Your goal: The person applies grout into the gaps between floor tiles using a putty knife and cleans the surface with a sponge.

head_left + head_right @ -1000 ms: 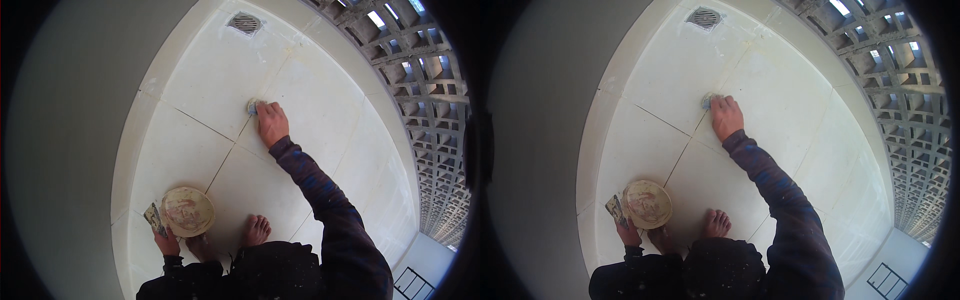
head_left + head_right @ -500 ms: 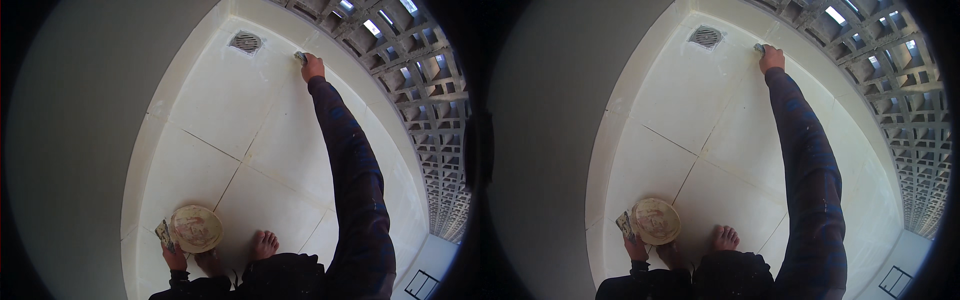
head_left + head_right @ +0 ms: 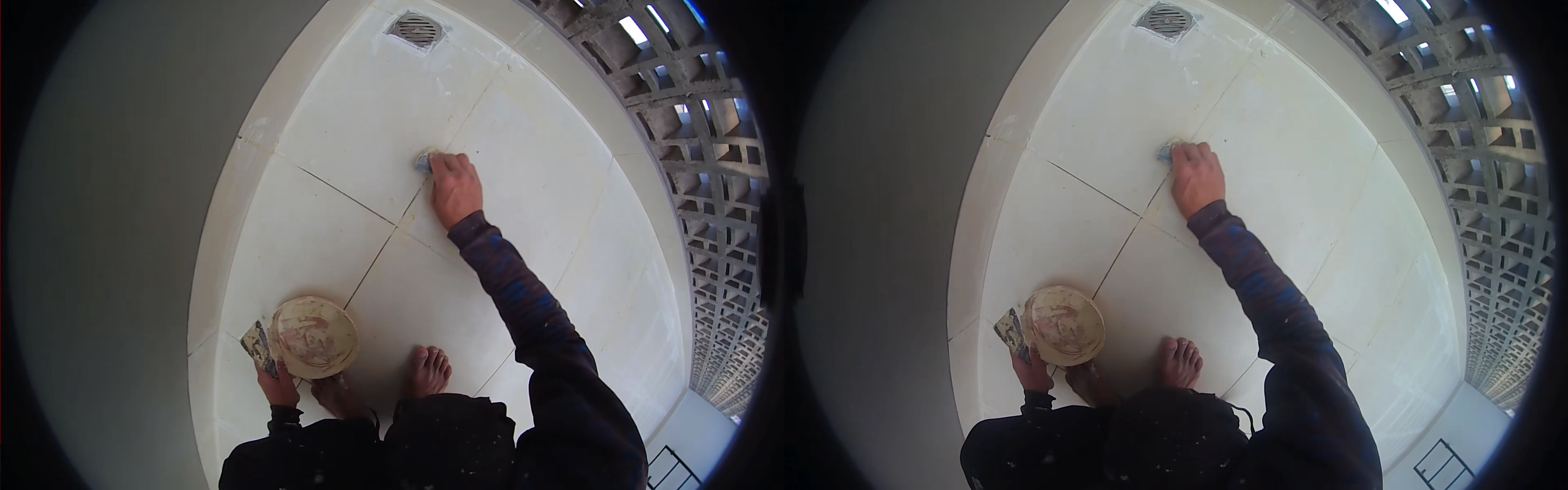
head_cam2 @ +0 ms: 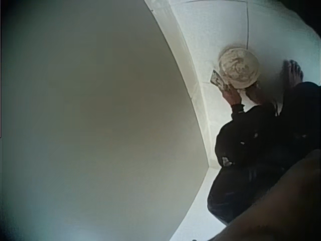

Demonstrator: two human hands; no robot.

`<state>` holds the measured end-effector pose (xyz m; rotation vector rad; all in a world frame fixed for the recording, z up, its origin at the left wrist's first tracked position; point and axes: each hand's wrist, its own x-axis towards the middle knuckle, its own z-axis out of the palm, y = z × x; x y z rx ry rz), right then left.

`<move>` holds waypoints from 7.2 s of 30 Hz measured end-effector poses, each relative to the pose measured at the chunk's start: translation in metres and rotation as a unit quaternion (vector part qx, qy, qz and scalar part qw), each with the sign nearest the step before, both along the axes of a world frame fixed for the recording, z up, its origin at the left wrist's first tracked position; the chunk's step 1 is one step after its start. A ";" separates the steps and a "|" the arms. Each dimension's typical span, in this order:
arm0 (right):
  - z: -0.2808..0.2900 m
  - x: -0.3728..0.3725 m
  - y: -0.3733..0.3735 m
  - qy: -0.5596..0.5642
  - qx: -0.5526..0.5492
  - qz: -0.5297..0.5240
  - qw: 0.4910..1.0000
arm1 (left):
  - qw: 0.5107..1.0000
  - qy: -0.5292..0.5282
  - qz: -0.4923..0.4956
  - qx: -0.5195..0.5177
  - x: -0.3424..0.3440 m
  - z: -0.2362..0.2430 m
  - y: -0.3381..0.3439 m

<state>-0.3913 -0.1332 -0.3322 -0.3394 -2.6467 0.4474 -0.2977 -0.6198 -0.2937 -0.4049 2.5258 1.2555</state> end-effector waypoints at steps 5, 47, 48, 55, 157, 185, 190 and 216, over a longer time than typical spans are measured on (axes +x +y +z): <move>0.008 0.045 -0.110 -0.067 -0.038 0.064 0.995 | 0.997 0.066 -0.029 -0.023 -0.004 0.008 0.007; -0.011 -0.121 -0.010 -0.061 0.018 0.451 0.890 | 0.992 0.052 0.110 -0.019 0.019 -0.002 0.015; -0.009 -0.110 -0.008 -0.082 0.008 0.446 0.891 | 0.992 0.061 0.106 -0.029 0.018 0.001 0.016; -0.001 -0.023 0.012 -0.113 0.049 0.389 0.913 | 0.994 0.067 0.087 -0.022 0.019 -0.006 0.008; -0.080 0.040 -0.035 -0.163 0.124 0.018 0.979 | 0.982 0.083 0.169 -0.004 0.066 -0.157 -0.096; -0.106 0.087 -0.157 -0.160 0.124 0.192 0.960 | 0.970 0.122 0.209 -0.003 0.070 -0.161 -0.089; -0.096 0.117 -0.225 -0.158 0.064 0.312 0.935 | 0.972 0.112 0.205 -0.020 0.068 -0.156 -0.084; 0.018 0.079 -0.190 -0.087 -0.847 0.036 0.523 | 0.817 -0.272 -0.158 0.482 0.003 -0.034 0.020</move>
